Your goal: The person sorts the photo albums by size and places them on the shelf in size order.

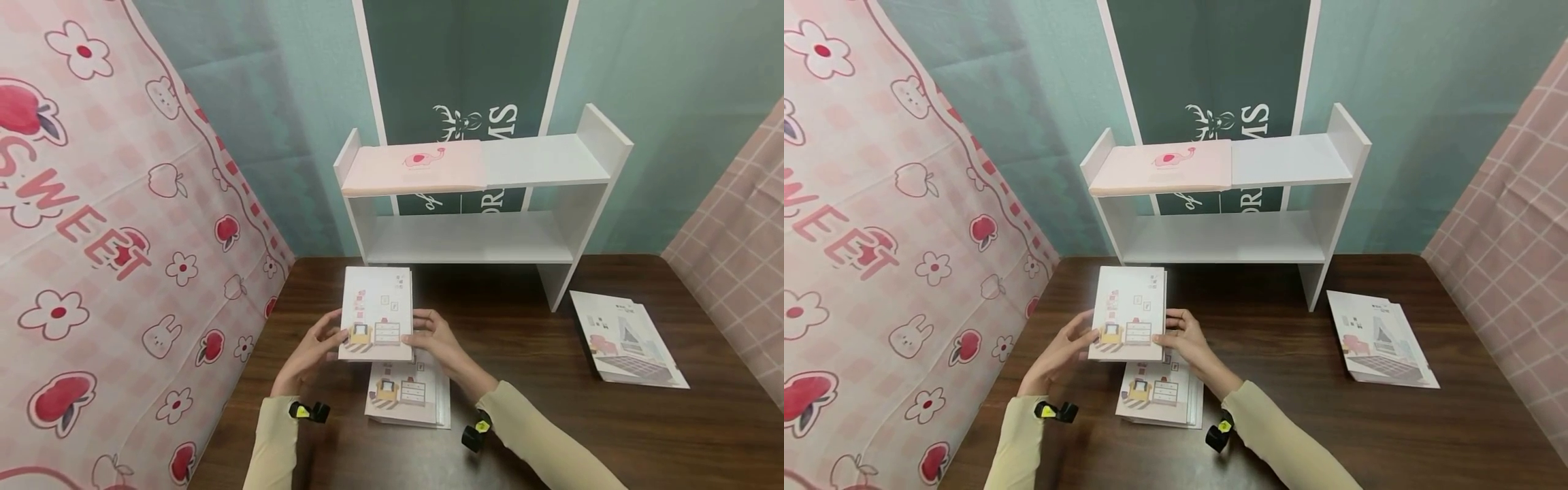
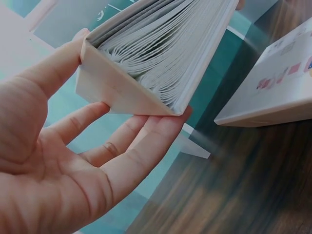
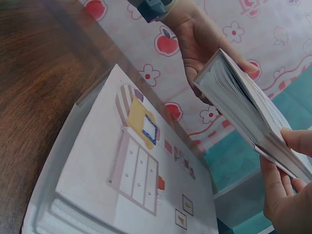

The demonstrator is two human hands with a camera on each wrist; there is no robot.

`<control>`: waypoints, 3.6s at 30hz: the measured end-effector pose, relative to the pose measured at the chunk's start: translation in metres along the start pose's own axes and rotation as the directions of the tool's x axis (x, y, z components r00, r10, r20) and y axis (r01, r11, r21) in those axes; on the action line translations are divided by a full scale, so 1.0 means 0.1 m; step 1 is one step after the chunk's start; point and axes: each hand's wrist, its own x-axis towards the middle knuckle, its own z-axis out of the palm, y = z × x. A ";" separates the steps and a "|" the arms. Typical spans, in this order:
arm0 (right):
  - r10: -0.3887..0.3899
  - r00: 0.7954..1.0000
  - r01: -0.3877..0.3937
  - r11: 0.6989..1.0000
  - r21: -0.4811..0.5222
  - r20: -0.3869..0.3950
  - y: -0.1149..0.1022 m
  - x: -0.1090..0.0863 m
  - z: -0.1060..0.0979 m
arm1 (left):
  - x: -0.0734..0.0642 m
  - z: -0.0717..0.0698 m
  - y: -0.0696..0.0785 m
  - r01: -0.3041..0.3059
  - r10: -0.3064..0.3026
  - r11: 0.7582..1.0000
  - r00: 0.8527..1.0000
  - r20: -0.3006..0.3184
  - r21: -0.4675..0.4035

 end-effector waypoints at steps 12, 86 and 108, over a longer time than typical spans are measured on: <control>-0.022 0.999 0.022 1.000 -0.013 -0.037 -0.10 -0.06 -0.05 | 0.07 0.05 0.10 -0.038 0.037 0.999 0.999 0.035 0.033; -0.105 0.992 0.106 0.994 0.010 -0.066 -0.52 -0.09 -0.26 | 0.34 0.21 0.47 -0.070 0.070 0.997 0.998 -0.001 -0.038; -0.268 0.949 0.239 0.956 -0.170 -0.169 -0.44 0.02 -0.24 | 0.33 0.20 0.42 -0.192 0.190 0.979 0.981 -0.047 -0.061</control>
